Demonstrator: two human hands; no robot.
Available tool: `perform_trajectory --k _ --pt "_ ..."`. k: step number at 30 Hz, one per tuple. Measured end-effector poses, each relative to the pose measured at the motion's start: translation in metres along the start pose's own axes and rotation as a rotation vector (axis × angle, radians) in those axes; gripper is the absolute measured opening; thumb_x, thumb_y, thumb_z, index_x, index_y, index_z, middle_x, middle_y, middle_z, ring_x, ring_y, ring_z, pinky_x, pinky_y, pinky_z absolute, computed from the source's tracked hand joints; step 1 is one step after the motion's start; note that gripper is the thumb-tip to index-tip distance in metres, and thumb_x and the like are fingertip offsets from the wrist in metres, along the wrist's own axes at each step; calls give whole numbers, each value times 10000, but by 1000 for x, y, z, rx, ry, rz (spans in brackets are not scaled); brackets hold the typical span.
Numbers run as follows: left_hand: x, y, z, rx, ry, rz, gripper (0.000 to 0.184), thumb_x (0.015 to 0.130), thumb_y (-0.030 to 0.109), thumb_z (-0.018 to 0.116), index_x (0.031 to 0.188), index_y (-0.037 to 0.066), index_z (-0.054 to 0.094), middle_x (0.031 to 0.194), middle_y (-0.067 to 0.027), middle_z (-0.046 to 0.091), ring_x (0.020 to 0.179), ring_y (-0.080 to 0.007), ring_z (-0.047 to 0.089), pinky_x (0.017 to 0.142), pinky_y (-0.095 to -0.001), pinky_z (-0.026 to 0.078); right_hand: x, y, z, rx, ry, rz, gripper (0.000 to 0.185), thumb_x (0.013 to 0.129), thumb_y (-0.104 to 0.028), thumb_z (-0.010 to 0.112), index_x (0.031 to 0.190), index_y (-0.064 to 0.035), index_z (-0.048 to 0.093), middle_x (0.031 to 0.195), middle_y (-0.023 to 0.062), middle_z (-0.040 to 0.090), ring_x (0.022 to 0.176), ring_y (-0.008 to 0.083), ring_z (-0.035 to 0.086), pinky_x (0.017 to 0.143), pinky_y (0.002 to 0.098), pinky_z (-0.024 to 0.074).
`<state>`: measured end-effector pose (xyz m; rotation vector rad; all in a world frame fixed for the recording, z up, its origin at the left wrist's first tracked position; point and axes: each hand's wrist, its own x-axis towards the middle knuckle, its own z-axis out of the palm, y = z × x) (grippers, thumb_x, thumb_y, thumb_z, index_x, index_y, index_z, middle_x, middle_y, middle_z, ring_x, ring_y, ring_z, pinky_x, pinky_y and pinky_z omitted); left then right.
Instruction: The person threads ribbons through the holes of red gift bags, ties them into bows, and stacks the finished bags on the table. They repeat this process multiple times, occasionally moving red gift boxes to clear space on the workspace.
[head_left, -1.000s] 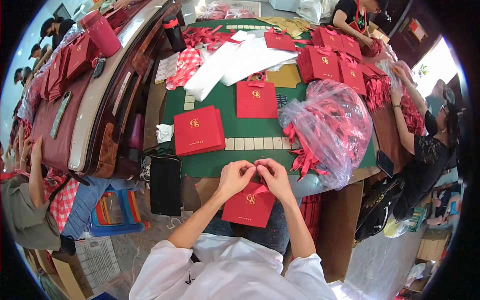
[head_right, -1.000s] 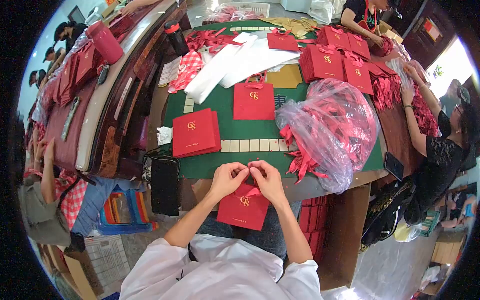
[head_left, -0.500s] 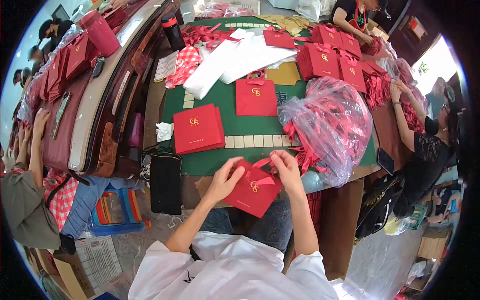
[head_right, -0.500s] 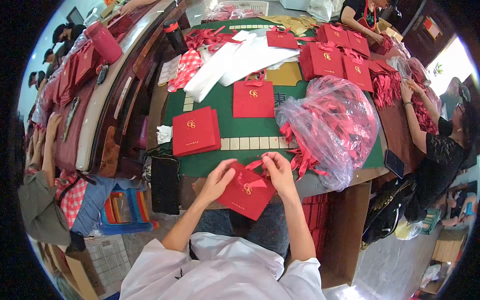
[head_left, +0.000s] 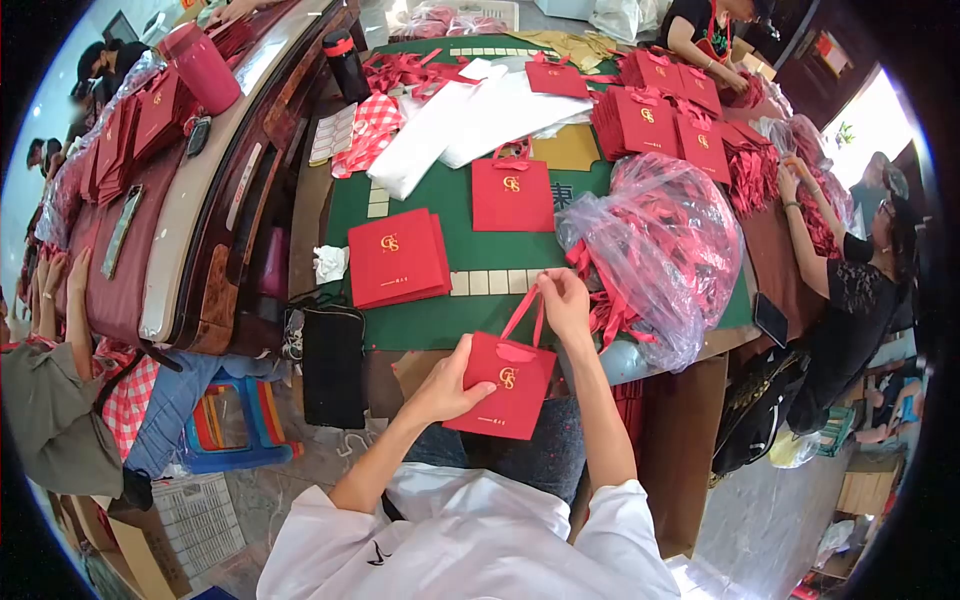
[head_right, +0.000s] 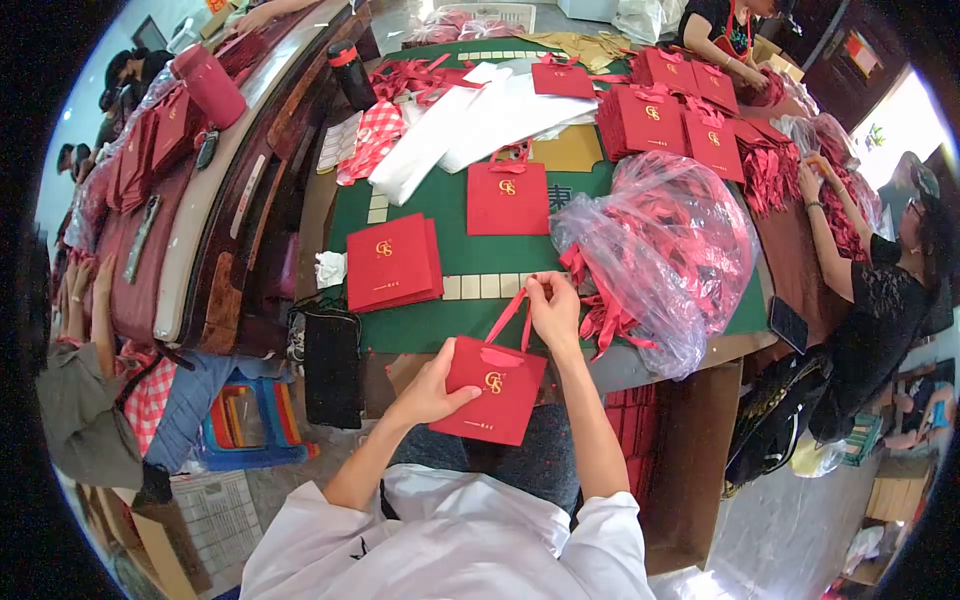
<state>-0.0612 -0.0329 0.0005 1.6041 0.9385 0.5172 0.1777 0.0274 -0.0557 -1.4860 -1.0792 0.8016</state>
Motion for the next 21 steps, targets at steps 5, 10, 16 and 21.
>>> perform_trajectory --k 5,10,16,21 --pt "3 -5 -2 14 22 -34 867 810 107 780 1471 -84 253 1444 -218 450 1364 -266 430 1139 -384 338 -7 -14 4 -106 40 -69 160 919 -149 666 992 -7 651 779 63 632 701 122 589 643 281 480" --pt "5 -36 0 -259 71 -104 693 830 3 746 1416 0 377 1374 -99 512 1275 -150 494 1067 -335 424 -45 -52 3 -200 118 -139 225 870 -185 743 987 -20 645 788 62 572 658 149 574 628 309 498" --pt "5 -3 -4 -421 33 62 606 845 113 757 1336 -32 433 1219 -78 579 1102 -149 580 956 -318 478 -85 -106 25 -262 -188 -91 440 794 -336 827 1035 -33 618 864 65 563 736 138 568 673 287 502" --pt "-2 38 -18 -520 -135 140 749 849 156 766 1458 -2 360 1150 -47 583 1025 -137 584 952 -308 460 -75 -115 11 -109 -235 -46 382 854 -299 760 1048 -12 601 921 90 571 773 159 583 711 304 509"
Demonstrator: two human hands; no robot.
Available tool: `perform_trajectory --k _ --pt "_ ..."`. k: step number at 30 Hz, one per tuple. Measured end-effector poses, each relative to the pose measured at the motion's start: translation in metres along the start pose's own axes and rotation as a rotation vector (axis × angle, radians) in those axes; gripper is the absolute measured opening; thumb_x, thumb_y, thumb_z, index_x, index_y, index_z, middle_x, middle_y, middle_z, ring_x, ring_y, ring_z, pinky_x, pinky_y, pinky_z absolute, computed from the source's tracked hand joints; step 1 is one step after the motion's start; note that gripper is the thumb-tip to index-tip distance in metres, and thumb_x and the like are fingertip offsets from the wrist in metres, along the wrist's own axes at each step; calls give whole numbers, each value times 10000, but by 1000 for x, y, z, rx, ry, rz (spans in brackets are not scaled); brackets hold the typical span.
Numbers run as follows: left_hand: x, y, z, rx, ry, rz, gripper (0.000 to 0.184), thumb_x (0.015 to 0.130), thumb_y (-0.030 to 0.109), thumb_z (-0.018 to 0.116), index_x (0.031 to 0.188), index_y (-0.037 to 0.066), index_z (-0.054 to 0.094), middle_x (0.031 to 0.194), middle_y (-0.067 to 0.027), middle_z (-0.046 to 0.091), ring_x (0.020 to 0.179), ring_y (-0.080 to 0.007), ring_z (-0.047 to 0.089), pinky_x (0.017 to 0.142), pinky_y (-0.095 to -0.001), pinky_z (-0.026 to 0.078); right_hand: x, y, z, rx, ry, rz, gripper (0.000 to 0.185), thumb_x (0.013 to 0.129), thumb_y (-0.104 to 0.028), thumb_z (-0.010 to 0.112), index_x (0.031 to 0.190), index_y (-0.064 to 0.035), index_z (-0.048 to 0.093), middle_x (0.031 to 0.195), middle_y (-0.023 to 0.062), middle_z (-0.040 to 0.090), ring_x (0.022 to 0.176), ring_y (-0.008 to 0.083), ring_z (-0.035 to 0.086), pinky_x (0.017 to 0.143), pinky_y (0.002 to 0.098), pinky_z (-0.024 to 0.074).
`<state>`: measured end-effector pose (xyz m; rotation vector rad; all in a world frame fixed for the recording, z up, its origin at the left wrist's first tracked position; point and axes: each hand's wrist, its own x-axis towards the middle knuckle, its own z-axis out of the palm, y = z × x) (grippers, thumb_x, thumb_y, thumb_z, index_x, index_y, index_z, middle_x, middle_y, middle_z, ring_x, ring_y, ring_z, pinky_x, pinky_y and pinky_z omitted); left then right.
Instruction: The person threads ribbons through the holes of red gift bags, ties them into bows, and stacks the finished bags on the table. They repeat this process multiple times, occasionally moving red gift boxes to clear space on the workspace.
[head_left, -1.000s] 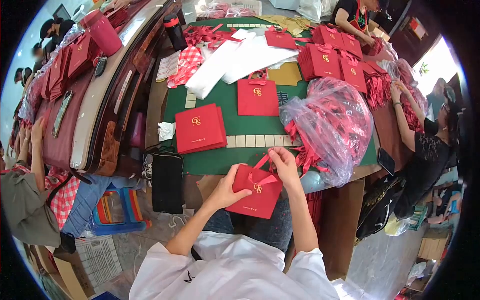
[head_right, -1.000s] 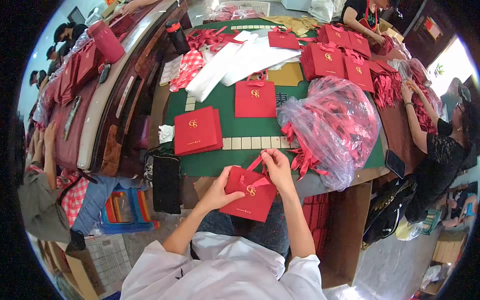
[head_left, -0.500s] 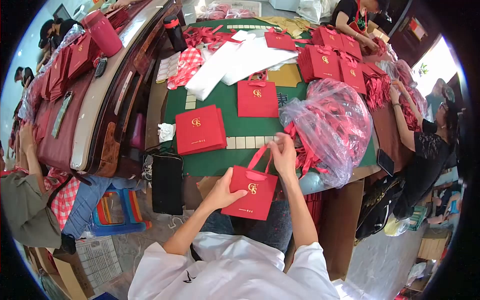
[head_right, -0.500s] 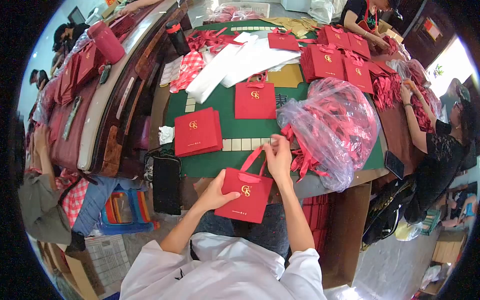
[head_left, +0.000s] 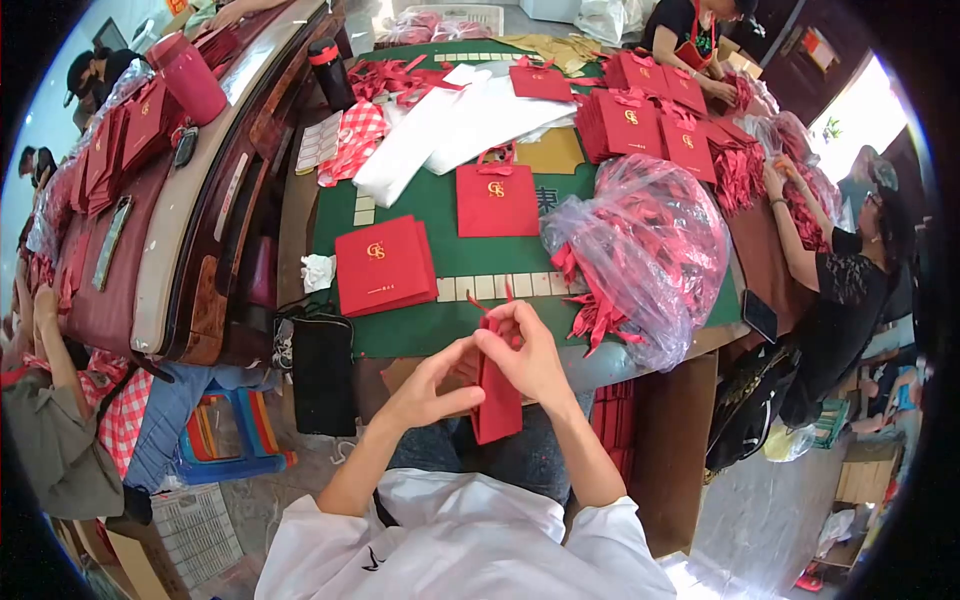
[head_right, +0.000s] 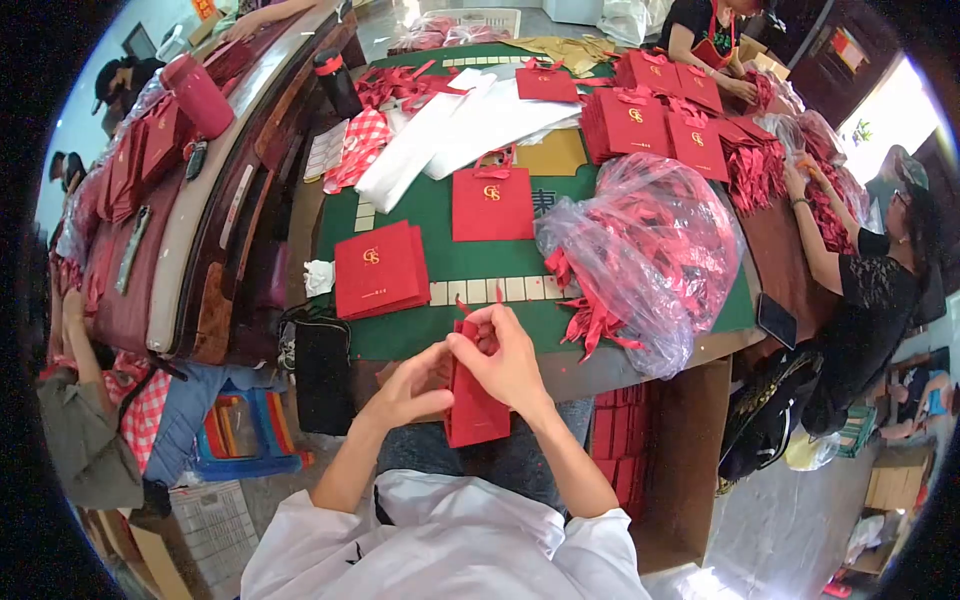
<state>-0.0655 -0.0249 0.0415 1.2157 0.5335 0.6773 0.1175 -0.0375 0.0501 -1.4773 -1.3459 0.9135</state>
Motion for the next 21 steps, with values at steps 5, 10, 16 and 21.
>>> perform_trajectory --k 5,10,16,21 --pt "4 1 8 251 -77 121 900 799 180 808 1525 26 298 973 -39 600 950 -130 567 900 -294 439 0 7 -16 168 -43 30 202 977 -147 519 1071 9 605 967 93 630 874 170 600 822 307 484" --pt "12 -6 18 343 63 25 773 761 68 807 1428 76 416 895 -14 580 887 -108 569 823 -267 449 6 24 -28 228 -102 100 244 983 -109 463 1129 14 616 1012 112 669 938 148 611 856 298 482" --pt "19 -33 13 926 84 -37 725 750 125 802 1382 87 449 900 -46 618 890 -219 592 851 -363 445 -10 47 -53 -595 165 -100 157 882 -26 535 976 -72 652 896 160 590 838 375 606 718 448 495" --pt "21 -51 11 946 172 106 572 776 121 770 1301 94 544 960 -83 620 927 -273 579 876 -402 434 -12 79 -64 -917 281 -44 120 799 -20 615 906 -66 645 897 146 573 865 353 575 741 473 484"
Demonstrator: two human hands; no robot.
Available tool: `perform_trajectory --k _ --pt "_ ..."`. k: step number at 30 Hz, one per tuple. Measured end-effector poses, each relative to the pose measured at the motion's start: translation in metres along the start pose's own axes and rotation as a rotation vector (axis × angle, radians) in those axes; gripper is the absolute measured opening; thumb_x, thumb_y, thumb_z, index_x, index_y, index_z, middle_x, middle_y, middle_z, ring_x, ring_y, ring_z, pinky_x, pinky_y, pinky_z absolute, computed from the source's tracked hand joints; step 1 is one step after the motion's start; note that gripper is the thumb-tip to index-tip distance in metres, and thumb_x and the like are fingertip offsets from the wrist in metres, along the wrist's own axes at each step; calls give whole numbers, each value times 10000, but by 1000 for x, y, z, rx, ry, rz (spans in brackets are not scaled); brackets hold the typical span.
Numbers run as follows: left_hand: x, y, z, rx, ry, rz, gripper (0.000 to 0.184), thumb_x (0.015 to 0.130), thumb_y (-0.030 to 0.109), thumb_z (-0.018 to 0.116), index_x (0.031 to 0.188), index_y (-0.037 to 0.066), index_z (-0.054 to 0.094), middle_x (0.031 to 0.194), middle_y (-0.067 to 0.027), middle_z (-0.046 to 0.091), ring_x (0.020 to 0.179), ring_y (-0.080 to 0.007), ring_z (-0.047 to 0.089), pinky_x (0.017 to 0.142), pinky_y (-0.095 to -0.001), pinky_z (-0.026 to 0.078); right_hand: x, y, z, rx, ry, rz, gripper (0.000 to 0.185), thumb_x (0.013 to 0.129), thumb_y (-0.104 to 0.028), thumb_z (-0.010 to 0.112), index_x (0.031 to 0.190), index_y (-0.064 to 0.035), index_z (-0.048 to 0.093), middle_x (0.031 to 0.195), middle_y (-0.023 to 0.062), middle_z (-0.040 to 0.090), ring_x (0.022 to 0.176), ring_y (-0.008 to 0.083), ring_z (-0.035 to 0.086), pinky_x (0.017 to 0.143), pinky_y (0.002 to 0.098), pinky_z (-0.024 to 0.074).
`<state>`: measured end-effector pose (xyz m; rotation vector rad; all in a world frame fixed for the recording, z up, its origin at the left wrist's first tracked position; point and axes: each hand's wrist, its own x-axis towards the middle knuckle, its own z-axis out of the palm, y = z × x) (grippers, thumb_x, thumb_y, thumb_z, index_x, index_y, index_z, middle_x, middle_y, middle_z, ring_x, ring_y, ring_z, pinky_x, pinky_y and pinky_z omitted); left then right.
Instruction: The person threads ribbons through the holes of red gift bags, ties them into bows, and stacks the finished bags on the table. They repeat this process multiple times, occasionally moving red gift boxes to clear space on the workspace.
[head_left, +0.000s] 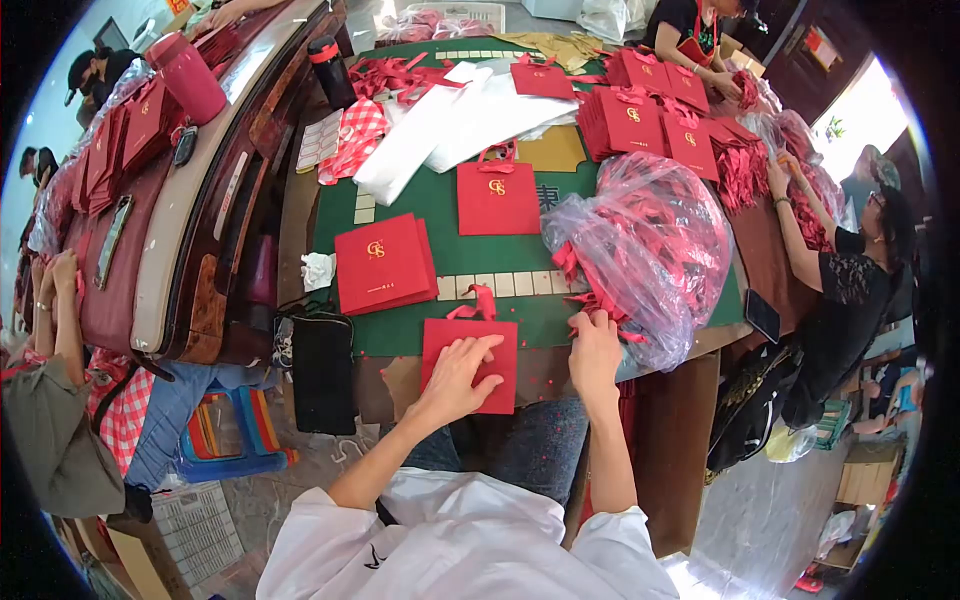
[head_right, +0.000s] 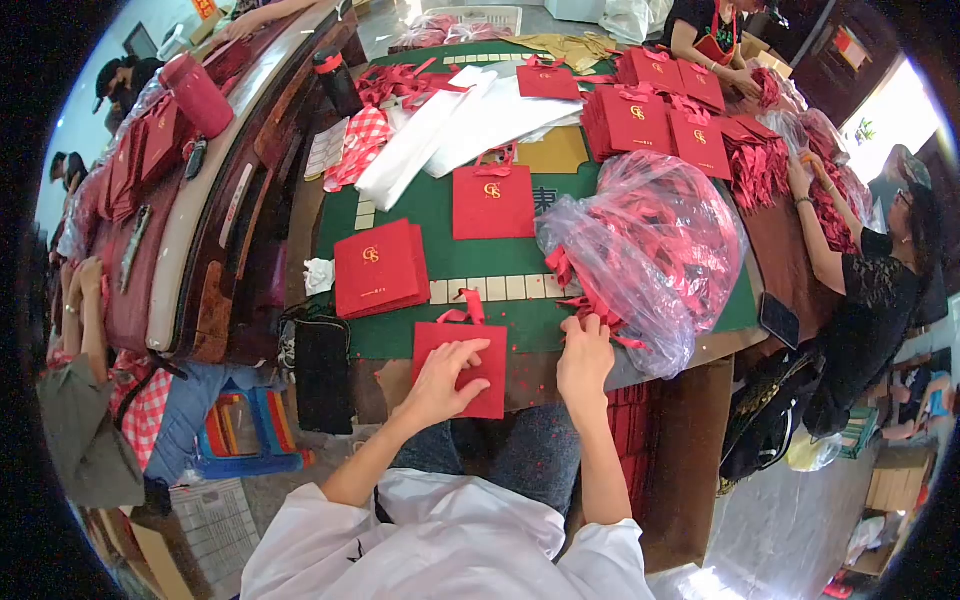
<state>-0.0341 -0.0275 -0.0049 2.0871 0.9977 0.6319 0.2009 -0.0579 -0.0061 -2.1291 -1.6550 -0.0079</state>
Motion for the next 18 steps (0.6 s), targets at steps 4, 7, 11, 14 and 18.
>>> perform_trajectory --k 4,7,11,14,18 --pt "8 -8 -11 137 220 54 393 773 77 740 1155 65 645 1067 -107 601 998 -316 548 886 -411 440 0 11 3 25 -12 -27 123 781 -10 650 897 -50 645 915 136 578 862 350 575 735 470 481" --pt "12 -18 -15 249 274 80 419 764 78 745 1169 70 637 1083 -104 603 1012 -313 541 886 -416 441 3 6 2 27 -26 -69 95 792 -40 666 879 -42 630 916 141 573 864 354 568 742 473 474" --pt "15 -24 -10 331 243 95 440 743 81 754 1168 82 638 1119 -89 593 1071 -304 513 910 -437 417 -1 -26 -3 100 -50 -202 99 816 -55 651 897 -46 594 942 144 560 913 355 542 780 472 440" --pt "18 -21 -8 344 216 83 457 726 86 763 1167 91 642 1104 -87 578 1067 -299 501 911 -442 405 -10 -56 -5 73 -86 -311 145 841 -118 646 957 -66 577 970 118 563 942 315 543 802 438 422" --pt "21 -16 -8 354 202 61 464 711 89 773 1157 103 647 1051 -88 561 1025 -297 499 892 -434 404 -22 -75 3 194 -126 -292 138 851 -125 660 951 -76 578 896 96 581 872 291 573 758 418 437"
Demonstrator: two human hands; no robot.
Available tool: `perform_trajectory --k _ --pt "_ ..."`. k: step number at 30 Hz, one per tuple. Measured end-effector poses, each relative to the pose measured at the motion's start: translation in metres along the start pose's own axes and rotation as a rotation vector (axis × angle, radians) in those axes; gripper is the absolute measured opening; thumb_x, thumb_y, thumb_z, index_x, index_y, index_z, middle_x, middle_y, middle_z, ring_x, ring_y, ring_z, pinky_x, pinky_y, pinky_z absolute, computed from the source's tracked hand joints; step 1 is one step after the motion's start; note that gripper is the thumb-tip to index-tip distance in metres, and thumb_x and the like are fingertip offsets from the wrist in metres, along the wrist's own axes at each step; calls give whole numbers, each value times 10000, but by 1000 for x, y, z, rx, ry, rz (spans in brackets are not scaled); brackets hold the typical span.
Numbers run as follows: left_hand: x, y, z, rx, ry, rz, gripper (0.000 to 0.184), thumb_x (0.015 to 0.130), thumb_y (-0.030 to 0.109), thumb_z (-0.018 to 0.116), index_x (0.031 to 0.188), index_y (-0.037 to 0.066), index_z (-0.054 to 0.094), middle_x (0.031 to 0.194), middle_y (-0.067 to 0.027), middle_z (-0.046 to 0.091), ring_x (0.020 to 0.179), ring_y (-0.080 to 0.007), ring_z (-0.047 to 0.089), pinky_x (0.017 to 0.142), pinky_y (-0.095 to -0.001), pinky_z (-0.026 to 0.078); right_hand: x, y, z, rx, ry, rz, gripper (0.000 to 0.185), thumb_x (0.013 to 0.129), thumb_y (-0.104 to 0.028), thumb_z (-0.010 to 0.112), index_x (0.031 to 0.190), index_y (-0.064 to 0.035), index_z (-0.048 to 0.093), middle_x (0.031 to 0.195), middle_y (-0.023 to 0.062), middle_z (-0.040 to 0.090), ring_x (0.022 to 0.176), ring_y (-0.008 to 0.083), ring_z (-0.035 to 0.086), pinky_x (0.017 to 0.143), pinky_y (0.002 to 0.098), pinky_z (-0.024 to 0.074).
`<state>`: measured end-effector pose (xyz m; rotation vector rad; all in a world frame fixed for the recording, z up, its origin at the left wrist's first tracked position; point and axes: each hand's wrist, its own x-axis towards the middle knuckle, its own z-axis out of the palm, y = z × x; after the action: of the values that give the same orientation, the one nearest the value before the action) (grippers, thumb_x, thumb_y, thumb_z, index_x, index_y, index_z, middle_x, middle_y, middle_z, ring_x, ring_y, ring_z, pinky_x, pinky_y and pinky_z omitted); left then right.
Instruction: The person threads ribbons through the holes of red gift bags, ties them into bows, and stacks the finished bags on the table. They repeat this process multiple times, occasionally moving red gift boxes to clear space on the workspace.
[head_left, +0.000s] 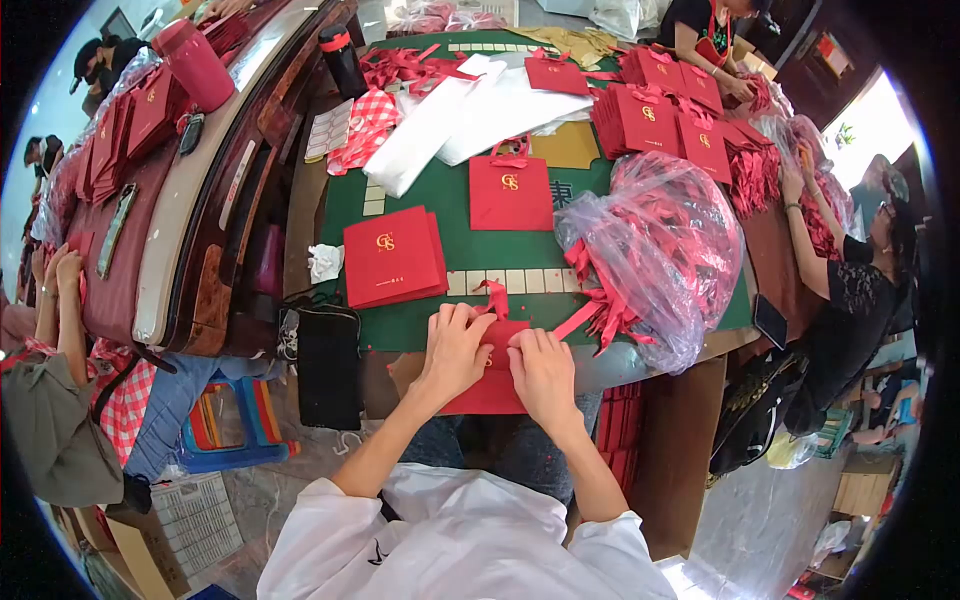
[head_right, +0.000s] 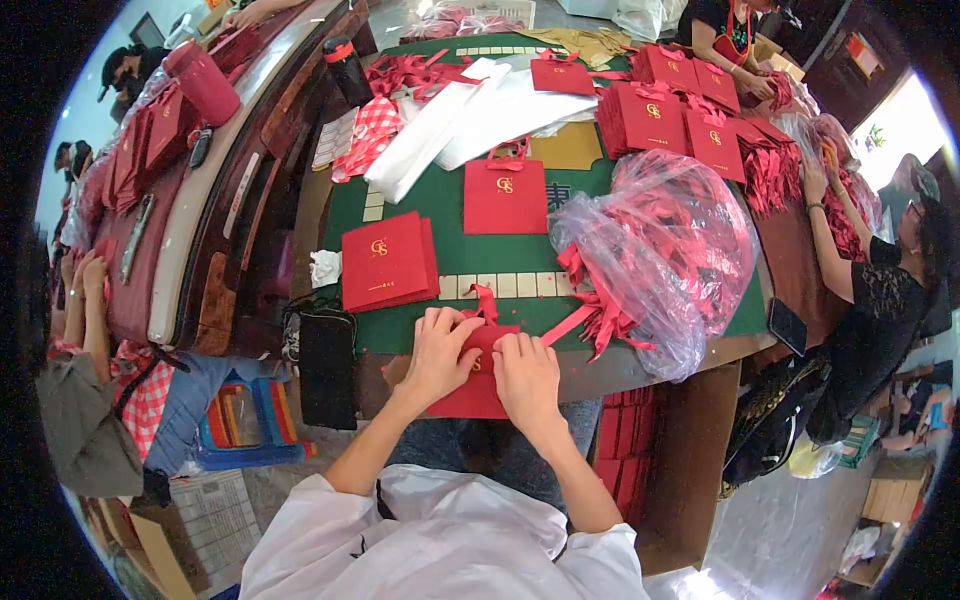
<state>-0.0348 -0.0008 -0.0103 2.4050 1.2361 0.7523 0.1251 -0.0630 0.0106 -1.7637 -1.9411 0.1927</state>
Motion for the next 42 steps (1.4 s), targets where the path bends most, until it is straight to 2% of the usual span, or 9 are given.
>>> perform_trajectory --k 5,9,11,17,20,23,30,36,42 --pt "1 7 -3 -83 -65 -47 425 704 72 770 1109 112 650 1004 -82 537 992 -295 496 851 -412 396 -2 4 15 148 147 129 107 837 -98 691 902 -69 611 847 101 620 804 306 611 723 425 471" --pt "1 12 -4 -107 -88 -63 373 713 50 747 1066 107 642 995 -78 579 967 -284 518 836 -402 389 -2 8 16 280 135 198 98 834 -80 695 892 -50 622 818 115 648 777 310 643 696 421 497" --pt "0 13 -2 -188 -106 -102 337 723 26 722 1039 102 632 942 -64 630 928 -270 542 829 -398 384 -2 8 12 422 47 335 111 832 -82 701 890 -35 619 784 116 680 735 283 680 660 395 526" --pt "-3 21 1 -219 -24 -108 294 727 6 704 999 97 640 852 -46 663 879 -256 558 830 -390 379 3 6 0 471 -65 421 145 825 -100 722 878 -30 606 754 106 706 682 226 703 640 345 553" --pt "-5 26 -3 -174 27 -67 272 725 1 701 973 99 644 842 -44 669 867 -254 559 828 -387 376 7 6 -2 528 -55 469 189 798 -124 754 870 -21 613 756 92 697 690 173 691 652 305 549" --pt "-3 27 -6 -182 19 -74 266 720 -7 698 957 99 642 835 -40 669 867 -251 558 823 -388 375 9 6 -4 571 -60 507 219 790 -139 767 878 -25 602 750 84 691 689 165 686 653 304 549" --pt "-3 22 -3 -206 -61 -87 273 718 -17 690 958 100 632 868 -48 687 876 -250 562 842 -388 370 6 6 -2 469 -79 473 209 785 -120 765 878 -29 601 744 83 693 675 182 689 637 311 541" --pt "-6 19 3 -267 -90 -172 299 724 -3 697 998 106 650 892 -48 698 915 -248 572 860 -400 367 0 4 4 458 12 386 136 801 -73 723 855 -26 607 749 103 702 684 212 699 636 327 543" --pt "-10 37 5 -148 51 -59 249 746 19 684 976 111 662 875 -35 681 907 -261 563 854 -410 369 6 1 -3 432 -33 446 128 796 -66 716 851 -17 612 753 104 707 676 214 703 645 323 551"
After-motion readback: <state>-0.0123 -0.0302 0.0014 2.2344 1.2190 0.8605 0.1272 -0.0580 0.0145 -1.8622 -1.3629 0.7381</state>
